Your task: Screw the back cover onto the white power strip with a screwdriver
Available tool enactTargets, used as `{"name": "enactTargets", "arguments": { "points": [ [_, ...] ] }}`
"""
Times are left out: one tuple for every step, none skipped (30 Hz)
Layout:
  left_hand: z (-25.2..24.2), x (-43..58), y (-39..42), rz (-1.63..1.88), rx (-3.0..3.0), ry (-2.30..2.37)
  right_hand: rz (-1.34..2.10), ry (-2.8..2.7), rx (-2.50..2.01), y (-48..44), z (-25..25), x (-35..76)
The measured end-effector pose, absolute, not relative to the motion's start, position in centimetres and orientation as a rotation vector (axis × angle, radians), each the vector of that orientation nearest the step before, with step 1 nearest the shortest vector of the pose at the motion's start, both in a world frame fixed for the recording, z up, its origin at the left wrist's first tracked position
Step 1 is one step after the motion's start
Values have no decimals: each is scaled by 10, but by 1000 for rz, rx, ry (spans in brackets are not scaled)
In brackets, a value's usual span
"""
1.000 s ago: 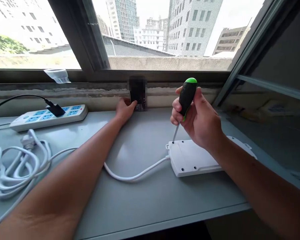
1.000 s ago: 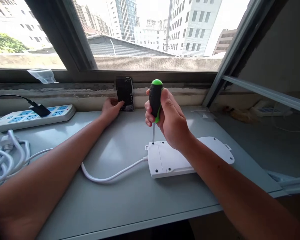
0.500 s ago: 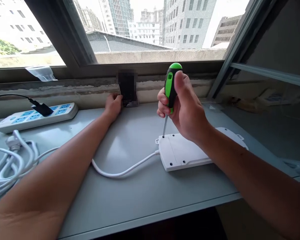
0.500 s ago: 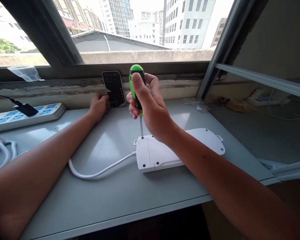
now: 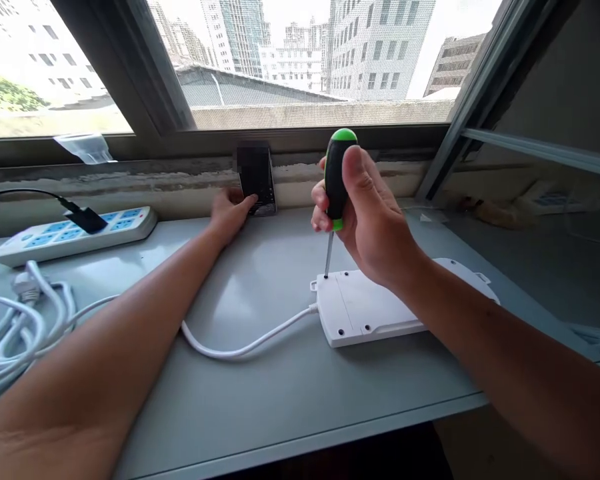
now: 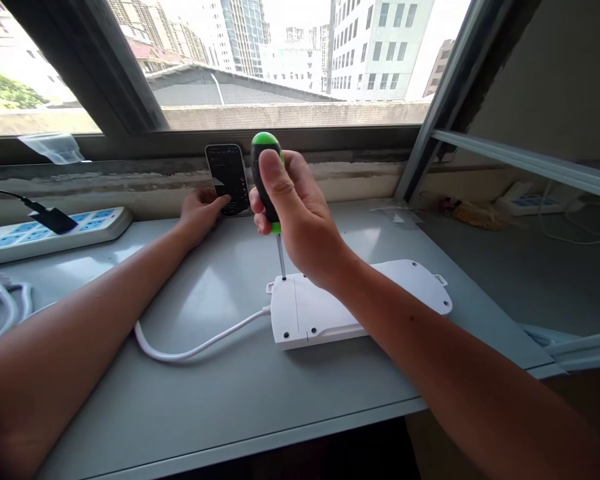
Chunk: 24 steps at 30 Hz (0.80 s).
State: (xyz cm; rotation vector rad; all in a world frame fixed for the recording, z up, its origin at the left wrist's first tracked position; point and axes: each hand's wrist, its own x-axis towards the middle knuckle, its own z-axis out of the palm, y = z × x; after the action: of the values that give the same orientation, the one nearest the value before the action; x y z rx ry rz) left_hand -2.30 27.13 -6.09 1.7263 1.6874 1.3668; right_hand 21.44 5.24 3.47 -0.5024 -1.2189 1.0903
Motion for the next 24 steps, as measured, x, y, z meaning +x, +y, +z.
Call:
{"name": "enactTargets", "arguments": {
  "points": [
    [-62,-23,271,1371,1729,1686,1098,-1240,-505,52,35,215],
    [-62,-23,271,1377,1729,1680,1106,-1254,-508,52,34,215],
    [-62,-23,271,1384,1728,1674,1110,-1256,-508,52,34,215],
    [-62,-23,271,1388,1728,1669,1108,-1247,-503,52,34,215],
    [-62,-23,271,1392,1727,1664,1100,-1229,-495,51,34,215],
    [-62,-23,271,1395,1725,1659,1083,-1207,-487,51,33,215],
    [-62,-22,271,1398,1723,1654,1059,-1188,-486,51,33,214],
    [-62,-22,271,1400,1721,1650,1035,-1182,-490,50,34,213],
    [-62,-22,270,1402,1719,1646,1019,-1189,-503,50,34,213],
    [-61,-22,270,1403,1715,1644,1019,-1209,-521,51,34,213],
    [-61,-22,270,1404,1711,1642,1030,-1228,-538,51,35,213],
    [-61,-21,269,1405,1707,1640,1049,-1238,-546,52,35,214],
    [-61,-21,269,1405,1702,1639,1066,-1236,-545,52,35,214],
    [-61,-21,268,1406,1697,1638,1066,-1221,-529,53,35,215],
    [-61,-21,268,1406,1692,1636,1054,-1205,-505,53,35,215],
    [-60,-21,267,1408,1686,1635,1041,-1199,-479,52,34,215],
    [-60,-20,267,1411,1679,1633,1035,-1205,-464,52,34,215],
    [-60,-20,267,1415,1669,1631,1041,-1218,-464,52,33,214],
    [-59,-20,268,1418,1656,1629,1051,-1233,-475,51,33,214],
    [-58,-19,268,1417,1638,1624,1064,-1245,-491,51,32,213],
    [-58,-19,268,1413,1615,1618,1068,-1249,-505,51,32,213],
    [-57,-18,269,1406,1590,1611,1061,-1246,-510,51,31,214],
    [-56,-18,269,1397,1564,1605,1050,-1238,-508,51,31,214],
    [-55,-17,270,1388,1542,1598,1041,-1229,-502,51,31,214]
  ]
}}
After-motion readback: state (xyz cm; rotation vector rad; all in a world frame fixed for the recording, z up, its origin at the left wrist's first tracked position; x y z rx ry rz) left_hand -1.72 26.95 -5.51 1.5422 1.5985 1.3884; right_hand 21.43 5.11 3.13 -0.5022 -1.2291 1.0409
